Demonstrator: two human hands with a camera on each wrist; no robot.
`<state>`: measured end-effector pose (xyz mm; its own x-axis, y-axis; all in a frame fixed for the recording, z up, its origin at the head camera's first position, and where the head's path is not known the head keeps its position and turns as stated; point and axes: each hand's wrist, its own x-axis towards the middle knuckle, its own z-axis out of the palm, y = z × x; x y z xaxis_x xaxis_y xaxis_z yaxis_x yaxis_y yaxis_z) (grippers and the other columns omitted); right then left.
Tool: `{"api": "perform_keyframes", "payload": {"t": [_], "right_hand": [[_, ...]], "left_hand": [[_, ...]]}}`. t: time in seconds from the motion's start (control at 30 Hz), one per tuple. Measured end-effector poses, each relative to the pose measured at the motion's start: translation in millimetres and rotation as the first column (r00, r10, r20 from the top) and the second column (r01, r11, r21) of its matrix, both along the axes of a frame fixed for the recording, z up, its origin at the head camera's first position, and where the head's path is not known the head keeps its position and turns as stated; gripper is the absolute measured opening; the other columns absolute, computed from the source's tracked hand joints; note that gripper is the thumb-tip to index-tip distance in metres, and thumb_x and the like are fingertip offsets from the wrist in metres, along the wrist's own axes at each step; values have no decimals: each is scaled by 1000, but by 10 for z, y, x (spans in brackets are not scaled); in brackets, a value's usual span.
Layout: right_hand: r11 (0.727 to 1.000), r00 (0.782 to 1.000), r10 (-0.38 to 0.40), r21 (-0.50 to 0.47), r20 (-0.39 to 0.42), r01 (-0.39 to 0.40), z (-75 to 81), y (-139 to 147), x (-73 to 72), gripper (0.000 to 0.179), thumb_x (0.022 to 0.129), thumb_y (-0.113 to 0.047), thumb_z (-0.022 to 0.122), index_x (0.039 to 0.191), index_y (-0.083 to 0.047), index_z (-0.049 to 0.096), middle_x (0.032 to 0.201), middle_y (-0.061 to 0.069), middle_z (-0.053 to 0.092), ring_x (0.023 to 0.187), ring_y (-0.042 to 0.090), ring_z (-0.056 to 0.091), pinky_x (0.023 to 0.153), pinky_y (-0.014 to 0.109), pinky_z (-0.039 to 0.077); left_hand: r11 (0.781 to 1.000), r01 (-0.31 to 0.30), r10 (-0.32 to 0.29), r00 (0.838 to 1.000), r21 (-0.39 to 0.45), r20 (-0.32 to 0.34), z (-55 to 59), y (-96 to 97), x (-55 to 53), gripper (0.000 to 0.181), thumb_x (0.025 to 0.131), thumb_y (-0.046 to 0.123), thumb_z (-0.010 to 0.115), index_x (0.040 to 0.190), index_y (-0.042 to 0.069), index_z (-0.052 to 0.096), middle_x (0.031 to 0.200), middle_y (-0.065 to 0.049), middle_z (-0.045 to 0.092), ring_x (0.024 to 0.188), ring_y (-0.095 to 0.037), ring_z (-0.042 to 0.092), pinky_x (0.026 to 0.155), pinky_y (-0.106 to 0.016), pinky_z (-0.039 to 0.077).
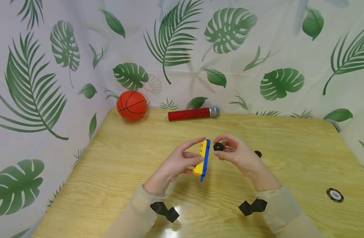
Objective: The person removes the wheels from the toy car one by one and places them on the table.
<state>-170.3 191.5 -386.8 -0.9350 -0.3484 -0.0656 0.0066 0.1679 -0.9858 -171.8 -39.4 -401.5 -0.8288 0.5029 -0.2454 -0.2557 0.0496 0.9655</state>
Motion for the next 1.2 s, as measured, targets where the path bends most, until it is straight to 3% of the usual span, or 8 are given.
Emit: {"api": "perform_keyframes", "payload": {"t": [0.37, 0.6, 0.83, 1.07, 1.2], "right_hand": [[1000, 1000, -18, -12, 7, 19, -15, 29, -17, 45, 93, -6, 67, 131, 8, 50, 129, 20, 47, 96, 11, 67, 88, 21, 55], [998, 998, -58, 7, 24, 58, 8, 38, -8, 44, 91, -6, 69, 131, 7, 52, 129, 17, 49, 94, 11, 67, 88, 20, 54], [996, 996, -91, 21, 25, 90, 51, 62, 27, 47, 91, -7, 70, 132, 7, 52, 138, 26, 46, 94, 8, 67, 88, 18, 53], [993, 993, -118, 20, 6, 118, 73, 125, 40, 50, 91, -7, 70, 134, 10, 50, 136, 21, 52, 95, 4, 68, 87, 18, 54], [990, 990, -140, 27, -16, 140, 66, 175, 47, 48, 90, -8, 71, 133, 5, 53, 115, 7, 57, 87, 5, 68, 84, 18, 55]], "left_hand": [[1000, 4, -4, 1000, 11, -5, -12, -5, -2, 60, 95, 13, 67, 145, 38, 47, 92, -4, 64, 77, -14, 65, 62, -28, 58], [1000, -15, 15, 1000, 6, -2, -22, -6, 2, 59, 94, 15, 68, 143, 40, 48, 96, -6, 64, 78, -15, 64, 64, -29, 59], [1000, -13, 13, 1000, 23, -9, -57, -8, -1, 59, 94, 13, 68, 142, 40, 49, 95, -5, 65, 77, -15, 63, 61, -29, 58], [1000, -20, 20, 1000, 9, -14, -54, -10, 7, 59, 94, 14, 68, 142, 41, 49, 101, -7, 65, 78, -15, 62, 61, -29, 58], [1000, -18, 18, 1000, 4, -14, -54, -4, 4, 59, 93, 15, 69, 142, 41, 49, 100, -6, 64, 78, -15, 62, 61, -28, 57]]}}
